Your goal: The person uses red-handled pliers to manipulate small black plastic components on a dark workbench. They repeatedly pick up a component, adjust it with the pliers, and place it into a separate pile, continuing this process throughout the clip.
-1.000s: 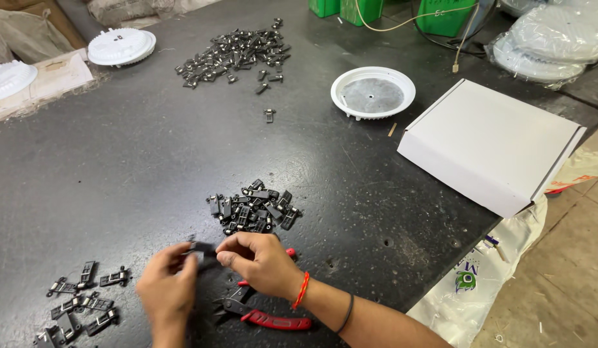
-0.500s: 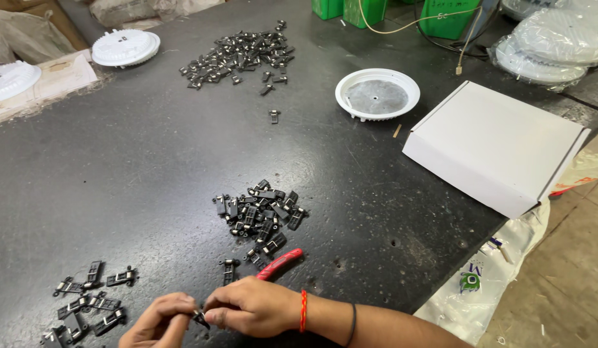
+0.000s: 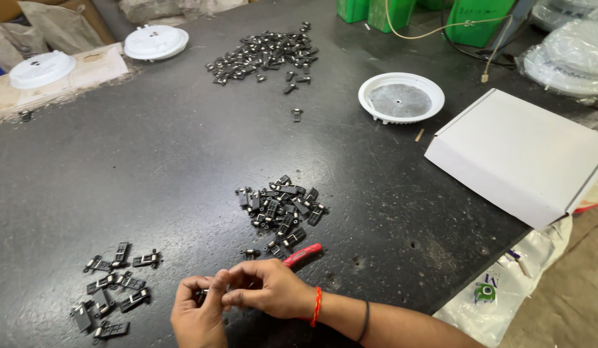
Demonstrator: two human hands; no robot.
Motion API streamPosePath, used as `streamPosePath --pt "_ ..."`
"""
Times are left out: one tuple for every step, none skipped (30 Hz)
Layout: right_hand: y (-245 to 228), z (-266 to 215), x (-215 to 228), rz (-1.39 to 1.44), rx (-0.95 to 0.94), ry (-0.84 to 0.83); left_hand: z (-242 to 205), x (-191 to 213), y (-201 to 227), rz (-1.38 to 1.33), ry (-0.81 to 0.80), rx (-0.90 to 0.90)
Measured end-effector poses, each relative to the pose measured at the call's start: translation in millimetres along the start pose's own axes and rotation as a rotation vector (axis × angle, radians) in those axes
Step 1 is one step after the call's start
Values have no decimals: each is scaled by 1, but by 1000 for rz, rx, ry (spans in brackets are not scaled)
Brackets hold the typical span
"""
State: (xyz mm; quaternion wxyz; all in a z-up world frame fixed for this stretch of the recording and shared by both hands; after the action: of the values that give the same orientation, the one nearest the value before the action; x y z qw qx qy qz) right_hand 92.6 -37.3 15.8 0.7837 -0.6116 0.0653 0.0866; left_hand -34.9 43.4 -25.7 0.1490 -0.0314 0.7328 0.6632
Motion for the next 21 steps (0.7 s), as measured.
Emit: streamPosePath --pt "-2 0 2 -39 -5 30 -1 6 4 -1 33 -46" --pt "-3 0 3 -77 -10 59 -1 9 0 11 43 -7" --pt "-7 0 0 -146 7 43 -2 11 -3 24 53 32" --pt "-11 1 -4 -215 26 28 -3 13 -6 37 62 71" --pt "-14 0 -7 -284 42 14 -6 16 3 174 107 -1" --pt "-13 -2 -12 -318 24 -17 -11 16 12 311 150 -73" --pt "-13 -4 -15 -352 6 -46 -16 13 21 449 190 -145" --pt "-12 -6 -18 -387 -11 -76 -20 11 27 522 206 -166" --pt "-12 -7 -20 -354 -14 -86 -23 8 32 595 219 -187" --pt "-13 -7 -22 -321 -17 -97 -25 4 37 669 231 -208" --pt "-14 -8 -23 -289 -19 -106 -26 0 39 659 197 -197" --pt "-12 -7 -23 -275 -51 -104 -26 -6 41 649 163 -186" --pt "-11 -7 -21 -261 -84 -104 -28 -10 43 638 132 -174" --pt "-9 -7 -21 -247 -117 -105 -30 -17 49 629 85 -210" --pt "-17 -5 -16 -332 -62 -77 -33 -23 55 619 43 -246" --pt "-26 -5 -11 -416 -6 -49 -35 -30 61 608 1 -283" --pt "-34 -5 -8 -497 52 -28 -39 -37 67 686 -21 -339" --pt "-41 -5 -8 -535 110 -31 -43 -43 73 763 -43 -393" --pt "-46 -5 -9 -566 170 -40 -49 -49 77 847 -59 -444" --pt "-50 -6 -11 -596 231 -48 -44 -46 69 811 -82 -310" --pt "-49 -7 -11 -592 251 -46 -40 -42 59 770 -101 -174"
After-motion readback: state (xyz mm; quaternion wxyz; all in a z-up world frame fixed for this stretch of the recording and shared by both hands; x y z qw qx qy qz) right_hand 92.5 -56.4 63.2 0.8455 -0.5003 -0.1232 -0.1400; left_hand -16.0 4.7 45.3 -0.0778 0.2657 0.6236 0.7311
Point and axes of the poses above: each hand's wrist, its own z-axis towards the middle knuckle, its own x-axis out of the back of the hand, y = z × x, the point moved 10 cm from there along z, towards the middle knuckle, and after that the axes turned 6 degrees about x, right-handed, at the moved point
